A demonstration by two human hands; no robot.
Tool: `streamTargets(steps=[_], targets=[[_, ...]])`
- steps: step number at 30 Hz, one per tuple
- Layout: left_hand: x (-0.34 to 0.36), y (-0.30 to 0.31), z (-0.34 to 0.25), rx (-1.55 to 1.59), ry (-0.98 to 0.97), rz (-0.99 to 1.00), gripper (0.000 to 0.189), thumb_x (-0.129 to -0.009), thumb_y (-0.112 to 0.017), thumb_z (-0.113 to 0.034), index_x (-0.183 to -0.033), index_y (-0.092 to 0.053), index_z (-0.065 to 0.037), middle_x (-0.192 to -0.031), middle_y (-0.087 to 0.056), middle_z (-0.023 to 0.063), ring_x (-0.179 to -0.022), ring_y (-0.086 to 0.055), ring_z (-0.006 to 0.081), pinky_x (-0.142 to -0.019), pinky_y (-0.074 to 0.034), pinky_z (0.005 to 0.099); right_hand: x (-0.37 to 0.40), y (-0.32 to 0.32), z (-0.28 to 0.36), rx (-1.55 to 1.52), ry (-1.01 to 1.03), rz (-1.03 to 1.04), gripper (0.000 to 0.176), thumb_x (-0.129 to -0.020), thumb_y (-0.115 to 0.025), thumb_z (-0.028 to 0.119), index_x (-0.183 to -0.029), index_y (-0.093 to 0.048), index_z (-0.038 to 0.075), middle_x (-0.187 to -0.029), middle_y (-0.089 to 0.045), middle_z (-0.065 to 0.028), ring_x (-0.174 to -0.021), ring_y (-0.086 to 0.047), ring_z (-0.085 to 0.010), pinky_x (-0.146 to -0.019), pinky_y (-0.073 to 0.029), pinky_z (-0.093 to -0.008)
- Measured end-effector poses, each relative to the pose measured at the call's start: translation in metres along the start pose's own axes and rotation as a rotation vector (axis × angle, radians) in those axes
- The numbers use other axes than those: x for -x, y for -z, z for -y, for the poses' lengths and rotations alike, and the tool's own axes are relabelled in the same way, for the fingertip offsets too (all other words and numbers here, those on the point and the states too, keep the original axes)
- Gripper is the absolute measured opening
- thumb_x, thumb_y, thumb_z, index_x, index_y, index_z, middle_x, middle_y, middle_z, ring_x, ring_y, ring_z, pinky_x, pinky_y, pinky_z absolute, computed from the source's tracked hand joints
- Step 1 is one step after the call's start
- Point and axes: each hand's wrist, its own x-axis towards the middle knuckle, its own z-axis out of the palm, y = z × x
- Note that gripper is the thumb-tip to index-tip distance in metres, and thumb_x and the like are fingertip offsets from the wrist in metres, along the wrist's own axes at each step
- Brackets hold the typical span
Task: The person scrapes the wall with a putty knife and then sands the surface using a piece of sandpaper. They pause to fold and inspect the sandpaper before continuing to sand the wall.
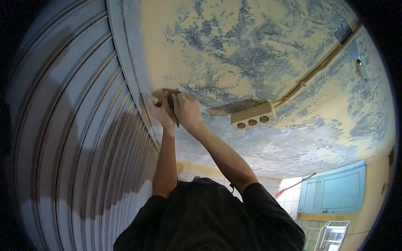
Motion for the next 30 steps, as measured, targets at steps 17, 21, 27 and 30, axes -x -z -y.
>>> streamTargets(steps=[17, 21, 27, 30], targets=[[-0.032, -0.056, -0.035, 0.304, -0.132, -0.004, 0.033, -0.085, -0.084, -0.009, -0.092, -0.051, -0.007, -0.08, -0.047, 0.0009, -0.074, -0.048, 0.0145, -0.068, -0.042, 0.0293, -0.044, 0.03, 0.017, -0.006, 0.101, -0.25, 0.027, -0.093, -0.073, 0.022, -0.076, -0.065, 0.003, -0.063, -0.063, -0.0182, -0.054, -0.064, -0.0382, -0.049, -0.05, -0.0419], [-0.064, -0.085, -0.091, 0.16, -0.211, -0.049, 0.039, -0.085, -0.083, -0.005, -0.089, -0.044, -0.009, -0.081, -0.04, -0.0017, -0.069, -0.043, 0.0105, -0.063, -0.037, 0.0247, -0.1, 0.067, 0.051, -0.027, 0.089, -0.406, 0.03, -0.092, -0.075, 0.023, -0.072, -0.064, 0.003, -0.06, -0.061, -0.0192, -0.052, -0.063, -0.0371, -0.048, -0.048, -0.0403], [-0.037, -0.052, -0.015, -0.22, -0.487, -0.041, 0.037, -0.087, -0.08, -0.003, -0.089, -0.044, -0.008, -0.077, -0.038, -0.0013, -0.069, -0.042, 0.0099, -0.062, -0.038, 0.0246, -0.053, 0.045, 0.027, 0.042, 0.15, -0.331, 0.019, -0.094, -0.071, 0.017, -0.08, -0.064, 0.005, -0.066, -0.065, -0.0141, -0.053, -0.065, -0.0318, -0.05, -0.052, -0.0413], [-0.021, -0.036, -0.009, -0.178, -0.404, 0.009, 0.036, -0.087, -0.078, 0.003, -0.089, -0.043, -0.008, -0.079, -0.038, -0.0007, -0.069, -0.04, 0.012, -0.062, -0.041, 0.0262, -0.032, 0.029, 0.01, 0.038, -0.004, -0.214, 0.014, -0.093, -0.07, 0.017, -0.088, -0.069, 0.005, -0.069, -0.066, -0.0144, -0.057, -0.067, -0.0316, -0.052, -0.052, -0.0413]])
